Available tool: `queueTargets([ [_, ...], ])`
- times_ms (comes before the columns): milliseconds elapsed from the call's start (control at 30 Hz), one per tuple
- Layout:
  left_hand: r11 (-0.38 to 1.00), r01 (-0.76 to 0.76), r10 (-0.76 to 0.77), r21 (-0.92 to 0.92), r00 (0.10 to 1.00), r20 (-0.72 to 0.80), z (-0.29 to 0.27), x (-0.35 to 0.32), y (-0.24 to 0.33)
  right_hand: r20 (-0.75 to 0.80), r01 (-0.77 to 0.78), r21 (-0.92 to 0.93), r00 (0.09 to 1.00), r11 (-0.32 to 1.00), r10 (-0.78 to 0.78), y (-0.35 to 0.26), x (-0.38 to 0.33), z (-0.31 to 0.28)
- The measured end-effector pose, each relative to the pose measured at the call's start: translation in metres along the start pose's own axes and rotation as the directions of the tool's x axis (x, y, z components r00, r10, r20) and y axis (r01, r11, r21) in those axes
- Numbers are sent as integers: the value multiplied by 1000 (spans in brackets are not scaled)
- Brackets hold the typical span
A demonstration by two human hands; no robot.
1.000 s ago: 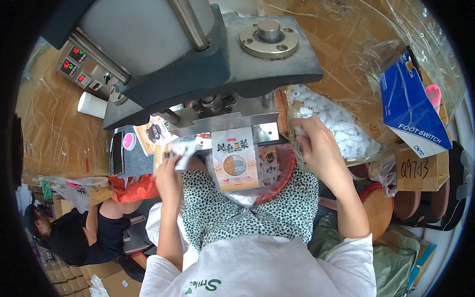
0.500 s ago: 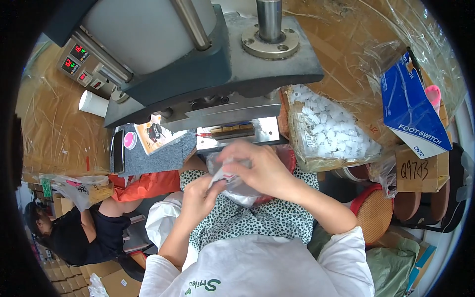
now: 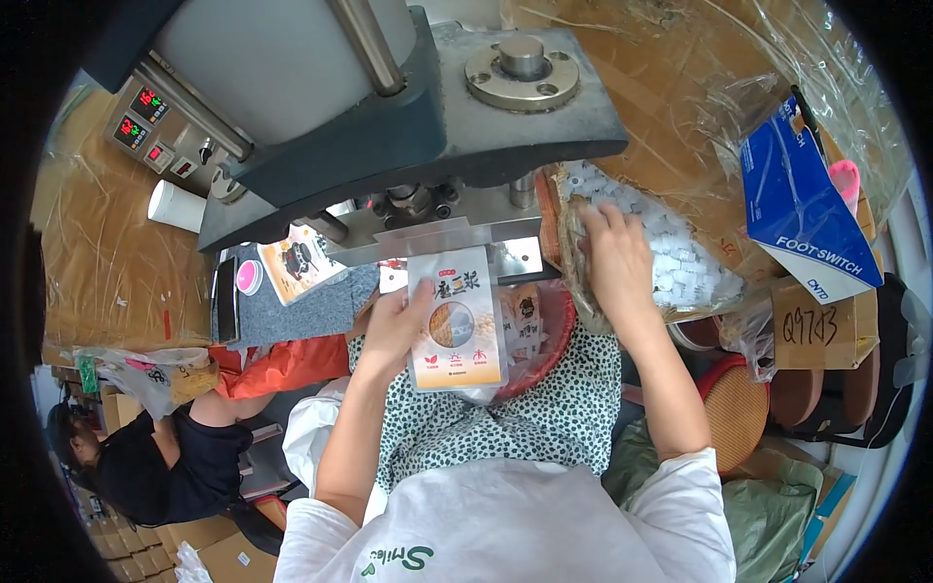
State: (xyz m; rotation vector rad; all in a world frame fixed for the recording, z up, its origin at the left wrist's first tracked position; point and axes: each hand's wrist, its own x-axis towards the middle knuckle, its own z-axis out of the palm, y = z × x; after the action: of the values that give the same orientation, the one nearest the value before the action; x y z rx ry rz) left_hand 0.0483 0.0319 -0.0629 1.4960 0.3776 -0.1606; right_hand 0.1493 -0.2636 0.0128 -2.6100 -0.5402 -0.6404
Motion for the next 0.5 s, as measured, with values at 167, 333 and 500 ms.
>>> queueTargets([
  [167,222,4,727,975,665,-168,-85,15,3,204,11,24,979,1000,-16,13,-1,3],
  [333,29,-40,649,999,761,12,-66,-31,-17,254,-158,21,956,987,147,17,-1,-2],
  [500,238,-4,613,971,776,-147,-74,-63,7,205,-183,133,967,974,153,2,-3,-30],
])
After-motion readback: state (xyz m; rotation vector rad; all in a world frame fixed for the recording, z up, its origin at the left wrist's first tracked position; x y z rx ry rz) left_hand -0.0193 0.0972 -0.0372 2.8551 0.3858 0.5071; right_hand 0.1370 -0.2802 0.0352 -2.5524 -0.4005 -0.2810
